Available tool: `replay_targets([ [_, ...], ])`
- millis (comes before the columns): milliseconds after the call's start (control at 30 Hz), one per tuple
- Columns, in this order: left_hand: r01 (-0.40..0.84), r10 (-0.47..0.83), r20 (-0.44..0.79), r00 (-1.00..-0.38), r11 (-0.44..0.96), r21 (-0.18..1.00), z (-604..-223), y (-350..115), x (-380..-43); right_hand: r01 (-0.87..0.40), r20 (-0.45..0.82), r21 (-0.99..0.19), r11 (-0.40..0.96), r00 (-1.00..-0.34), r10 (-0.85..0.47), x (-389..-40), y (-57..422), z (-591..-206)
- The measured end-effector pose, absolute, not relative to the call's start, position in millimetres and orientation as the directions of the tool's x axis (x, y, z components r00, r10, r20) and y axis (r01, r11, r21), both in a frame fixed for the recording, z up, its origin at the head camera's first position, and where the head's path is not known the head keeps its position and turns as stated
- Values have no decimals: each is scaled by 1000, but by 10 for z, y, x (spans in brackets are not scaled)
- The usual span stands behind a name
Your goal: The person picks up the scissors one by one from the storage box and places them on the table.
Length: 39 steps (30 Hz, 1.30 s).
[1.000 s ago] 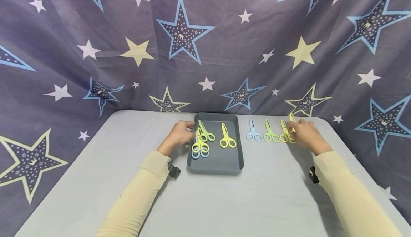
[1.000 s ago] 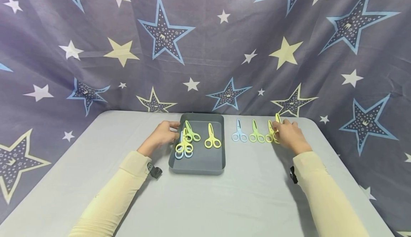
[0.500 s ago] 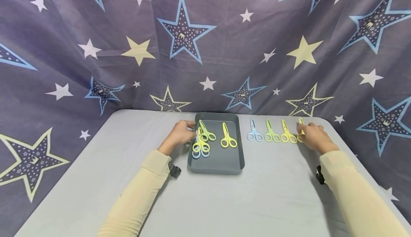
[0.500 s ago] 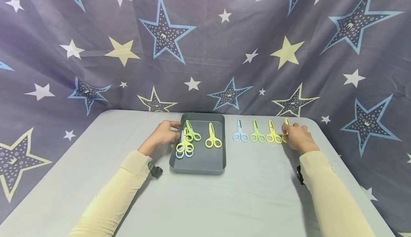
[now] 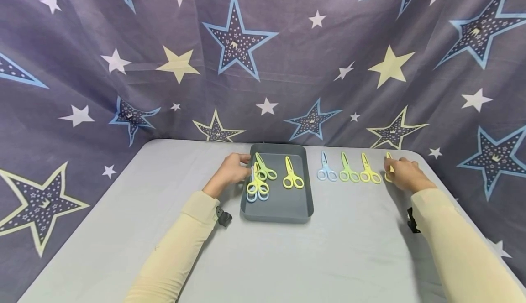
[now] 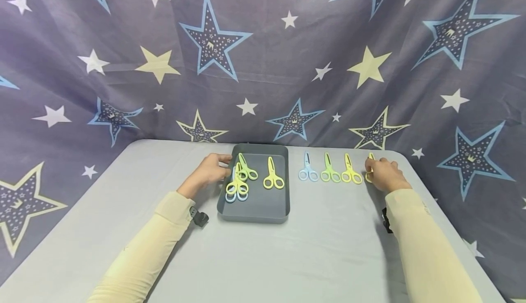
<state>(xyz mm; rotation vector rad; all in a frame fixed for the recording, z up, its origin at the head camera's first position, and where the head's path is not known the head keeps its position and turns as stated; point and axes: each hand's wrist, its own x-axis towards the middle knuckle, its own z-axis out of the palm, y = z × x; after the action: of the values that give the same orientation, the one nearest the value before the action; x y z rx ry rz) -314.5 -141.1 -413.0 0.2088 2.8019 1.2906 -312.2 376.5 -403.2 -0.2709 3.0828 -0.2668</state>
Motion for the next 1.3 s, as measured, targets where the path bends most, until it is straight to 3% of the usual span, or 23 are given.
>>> replay_targets([
  [700,90,144,-8,-990,657,749,-4128,-1419,-3154,-172,-46,-222,960,-981,-186,-3152,3832,-4200],
  [1300,87,146,-10,-989,643,761,-4129,-1428,-3144,-230,6,-215,949,-972,-234,-3150,3766,-4180],
])
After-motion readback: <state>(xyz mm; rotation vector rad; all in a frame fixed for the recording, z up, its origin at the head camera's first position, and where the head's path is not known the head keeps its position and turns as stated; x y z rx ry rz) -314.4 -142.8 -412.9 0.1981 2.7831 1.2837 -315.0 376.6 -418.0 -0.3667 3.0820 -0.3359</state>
